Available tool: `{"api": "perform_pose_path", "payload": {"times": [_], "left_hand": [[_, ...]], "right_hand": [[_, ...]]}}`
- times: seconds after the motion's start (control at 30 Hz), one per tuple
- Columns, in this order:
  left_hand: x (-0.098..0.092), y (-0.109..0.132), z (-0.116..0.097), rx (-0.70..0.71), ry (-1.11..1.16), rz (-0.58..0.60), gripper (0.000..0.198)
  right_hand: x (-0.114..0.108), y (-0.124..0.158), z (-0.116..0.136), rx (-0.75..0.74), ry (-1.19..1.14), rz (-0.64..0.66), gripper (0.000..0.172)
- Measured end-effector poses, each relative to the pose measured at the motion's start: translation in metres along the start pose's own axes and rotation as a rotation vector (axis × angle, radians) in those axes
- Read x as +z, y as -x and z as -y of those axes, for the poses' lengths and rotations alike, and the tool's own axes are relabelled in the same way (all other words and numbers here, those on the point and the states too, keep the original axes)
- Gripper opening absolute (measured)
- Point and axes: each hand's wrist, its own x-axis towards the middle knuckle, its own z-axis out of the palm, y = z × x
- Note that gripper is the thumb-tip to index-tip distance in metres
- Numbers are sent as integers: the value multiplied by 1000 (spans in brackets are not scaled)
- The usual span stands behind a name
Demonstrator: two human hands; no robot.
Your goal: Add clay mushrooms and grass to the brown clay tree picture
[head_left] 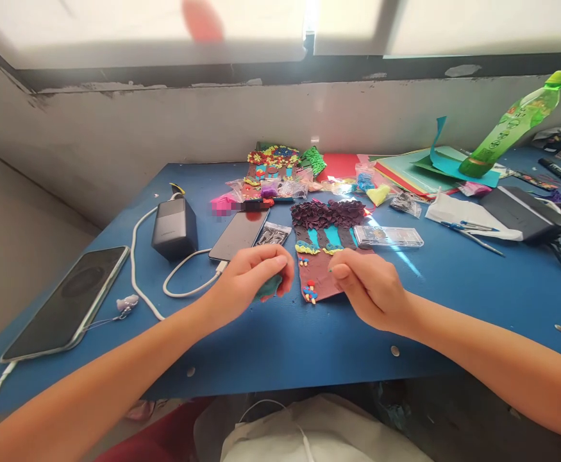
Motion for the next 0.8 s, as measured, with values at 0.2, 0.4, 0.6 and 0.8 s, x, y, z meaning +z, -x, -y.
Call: {"api": "perform_pose_path", "payload": {"times": [0.2, 0.4, 0.6, 0.8], "left_hand": [[-1, -1, 1, -38, 130, 106, 17], [-1, 2, -2, 2, 138, 127, 18], [0, 2, 2, 8, 95, 88, 40], [6, 3, 4, 65, -173, 121, 19]], "right_hand": [[3, 0, -9, -10, 164, -61, 15], [0, -1, -7, 36, 155, -29, 20], [-1, -2, -8, 23, 184, 18, 28], [-2, -2, -9, 57, 168, 4, 13]]}}
